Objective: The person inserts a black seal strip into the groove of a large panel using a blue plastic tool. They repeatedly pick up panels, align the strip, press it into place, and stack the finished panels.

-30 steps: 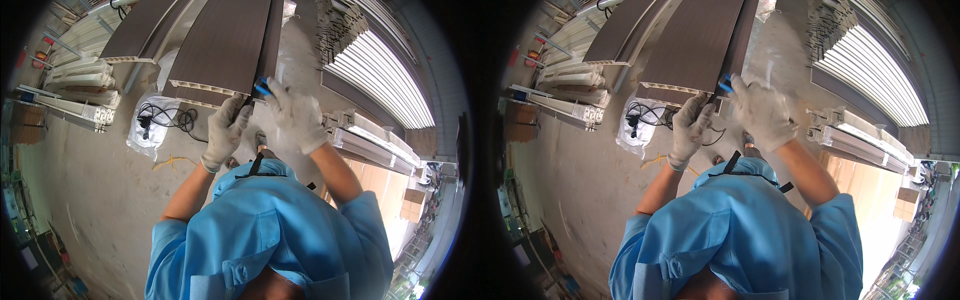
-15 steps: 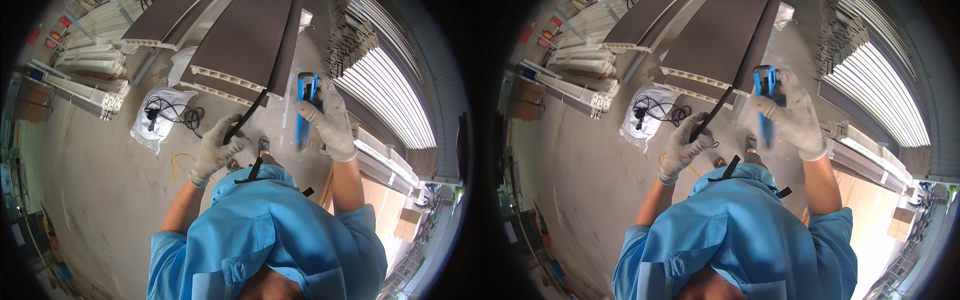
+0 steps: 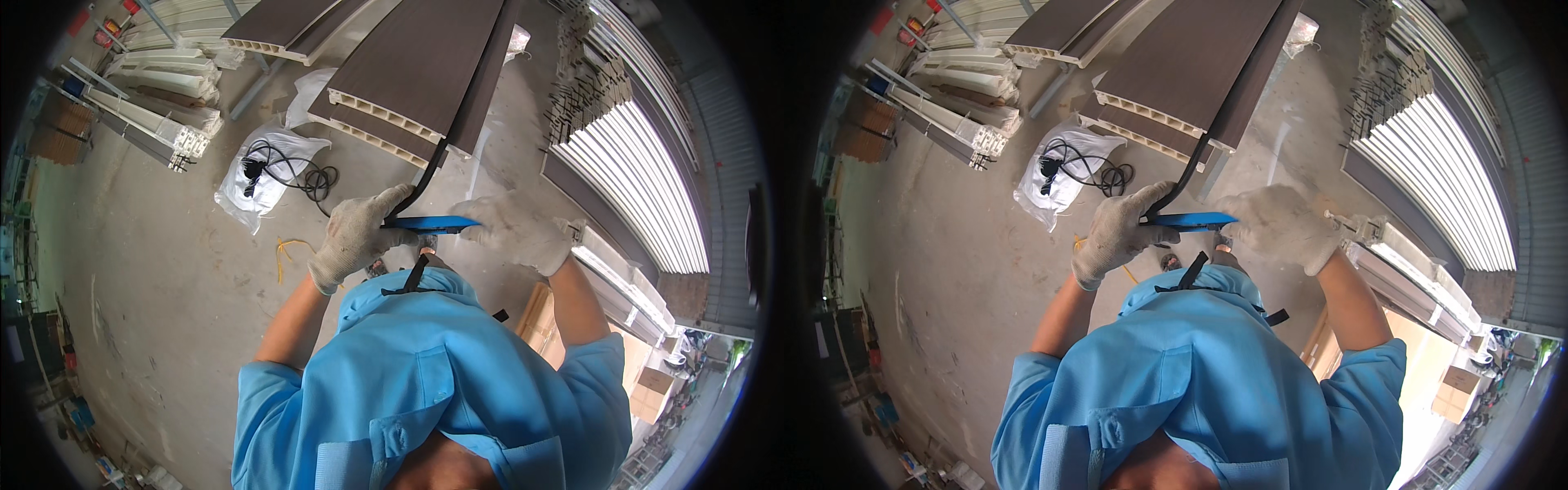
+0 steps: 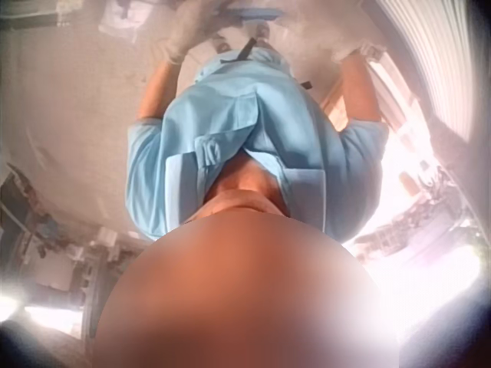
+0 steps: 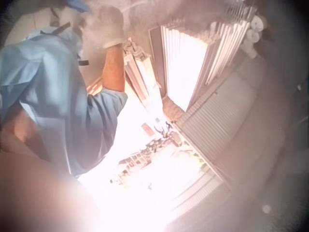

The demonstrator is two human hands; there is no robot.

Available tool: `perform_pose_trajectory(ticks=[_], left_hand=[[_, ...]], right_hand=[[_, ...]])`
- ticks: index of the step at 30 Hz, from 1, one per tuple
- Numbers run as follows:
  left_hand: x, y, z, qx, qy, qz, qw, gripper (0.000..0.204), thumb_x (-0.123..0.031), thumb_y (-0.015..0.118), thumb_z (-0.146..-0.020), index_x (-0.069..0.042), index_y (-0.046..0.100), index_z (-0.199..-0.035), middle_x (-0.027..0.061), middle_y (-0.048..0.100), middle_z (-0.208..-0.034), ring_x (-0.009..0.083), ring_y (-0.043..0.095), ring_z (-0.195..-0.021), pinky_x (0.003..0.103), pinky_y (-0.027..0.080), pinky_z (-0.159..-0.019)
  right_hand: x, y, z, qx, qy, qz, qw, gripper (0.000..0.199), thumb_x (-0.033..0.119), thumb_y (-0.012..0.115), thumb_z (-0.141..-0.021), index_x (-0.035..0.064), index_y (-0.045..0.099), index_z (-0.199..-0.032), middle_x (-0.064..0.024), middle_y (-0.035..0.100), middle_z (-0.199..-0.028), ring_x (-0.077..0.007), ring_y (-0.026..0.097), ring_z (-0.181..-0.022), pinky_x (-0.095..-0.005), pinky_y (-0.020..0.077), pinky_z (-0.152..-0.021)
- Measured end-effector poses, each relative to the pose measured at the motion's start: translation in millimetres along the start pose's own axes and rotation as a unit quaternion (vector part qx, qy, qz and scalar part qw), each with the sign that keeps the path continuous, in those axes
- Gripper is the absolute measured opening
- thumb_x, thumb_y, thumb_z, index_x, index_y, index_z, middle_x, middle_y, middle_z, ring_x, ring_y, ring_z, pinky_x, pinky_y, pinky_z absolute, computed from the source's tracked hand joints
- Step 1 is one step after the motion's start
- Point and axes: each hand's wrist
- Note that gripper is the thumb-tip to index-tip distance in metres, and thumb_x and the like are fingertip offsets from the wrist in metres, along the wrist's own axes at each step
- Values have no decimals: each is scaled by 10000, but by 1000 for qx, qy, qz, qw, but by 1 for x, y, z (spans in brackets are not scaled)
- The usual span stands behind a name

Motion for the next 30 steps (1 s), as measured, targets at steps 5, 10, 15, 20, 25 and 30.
perform_pose_trajectory(ticks=[5,10,15,20,25,30], left_hand=[[11,-3,0,-55,-13,247,967,542,-291,779,-872,26,613,-1280,56,678,-809,133,670,-732,272,506,-631],[16,-3,8,-26,-145,319,936,282,-189,628,-1009,38,657,-1173,35,640,-814,86,601,-745,261,513,-678],[13,6,10,-27,-167,358,918,266,-202,625,-1013,41,666,-1114,22,626,-796,79,580,-712,256,507,-656],[8,13,13,-33,-194,378,904,305,-245,637,-1014,42,665,-1114,12,616,-789,74,567,-693,245,505,-645],[2,21,14,-61,-205,386,897,308,-241,641,-1012,48,664,-1113,2,592,-769,70,539,-673,239,474,-616],[2,29,16,-68,-180,379,905,269,-205,630,-1013,52,664,-1083,-14,552,-741,63,493,-642,244,422,-573]], right_hand=[[-14,36,29,97,109,-338,930,332,265,608,-1002,49,585,-1254,-70,640,-801,-110,637,-734,-290,531,-636],[-6,67,62,-100,183,-380,901,300,207,608,-1010,21,526,-1231,-64,603,-789,-141,596,-717,-325,506,-689],[0,89,56,-194,200,-384,880,282,247,651,-991,31,535,-1131,-67,618,-832,-143,594,-680,-310,513,-648],[7,98,44,-303,137,-276,902,279,257,669,-975,37,550,-1098,-104,641,-849,-236,627,-677,-355,516,-654],[3,96,35,-319,63,-175,929,306,278,677,-960,52,559,-1130,-129,707,-930,-336,694,-746,-418,530,-661],[-4,102,27,-233,129,-91,959,280,264,674,-951,63,550,-1102,-148,710,-885,-357,699,-728,-447,536,-607]])
Point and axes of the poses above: each hand's wrist, its own z-axis away from the middle knuckle, its own y-axis out of the palm, x = y × z
